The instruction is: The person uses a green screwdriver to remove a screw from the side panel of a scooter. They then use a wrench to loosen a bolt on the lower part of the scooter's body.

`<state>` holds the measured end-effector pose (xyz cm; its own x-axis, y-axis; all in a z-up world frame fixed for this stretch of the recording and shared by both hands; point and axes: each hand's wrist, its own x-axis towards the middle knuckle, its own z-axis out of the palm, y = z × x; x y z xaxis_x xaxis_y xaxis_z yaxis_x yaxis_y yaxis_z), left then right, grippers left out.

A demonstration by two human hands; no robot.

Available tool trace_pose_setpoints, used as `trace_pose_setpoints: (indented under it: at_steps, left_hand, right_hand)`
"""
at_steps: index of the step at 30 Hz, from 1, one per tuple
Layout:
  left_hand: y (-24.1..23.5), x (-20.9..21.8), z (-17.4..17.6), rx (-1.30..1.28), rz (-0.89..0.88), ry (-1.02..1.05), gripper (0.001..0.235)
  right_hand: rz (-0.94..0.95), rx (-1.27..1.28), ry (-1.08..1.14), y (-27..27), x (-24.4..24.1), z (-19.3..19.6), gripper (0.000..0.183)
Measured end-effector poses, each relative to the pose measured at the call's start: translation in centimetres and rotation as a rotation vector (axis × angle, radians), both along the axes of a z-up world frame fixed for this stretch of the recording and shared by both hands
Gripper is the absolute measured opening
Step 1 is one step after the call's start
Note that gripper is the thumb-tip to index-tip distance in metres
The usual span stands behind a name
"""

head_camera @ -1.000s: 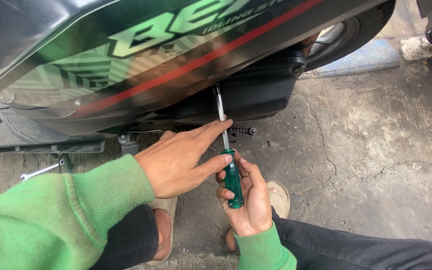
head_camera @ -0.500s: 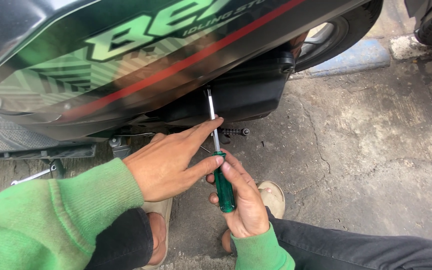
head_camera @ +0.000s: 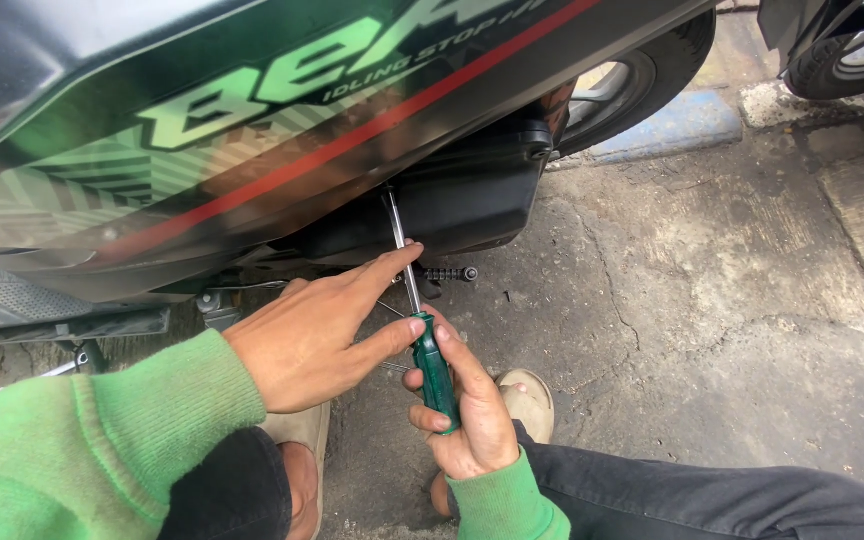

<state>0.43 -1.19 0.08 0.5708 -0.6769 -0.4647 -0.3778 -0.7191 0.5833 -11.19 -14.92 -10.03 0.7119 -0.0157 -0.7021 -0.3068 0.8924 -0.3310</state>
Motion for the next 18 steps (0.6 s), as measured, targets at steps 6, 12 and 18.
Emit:
trace_pose_setpoints:
  at_steps: [6,12,18]
  left_hand:
    - [0.2,0.1,0.6,0.027,0.001,0.03,0.076]
    - [0.2,0.2,0.8,0.033,0.001,0.011,0.076]
    - [0.0,0.3,1.4,0.056,0.006,0.012,0.078]
  right_hand:
    - [-0.033,-0.057,-0.05,0.1,0.0,-0.2,0.051]
    - [-0.091,-0.059,-0.02,0.4,0.4,0.6,0.047]
    - [-0.172,0.182,0.04,-0.2,-0.1,-0.8,0.042]
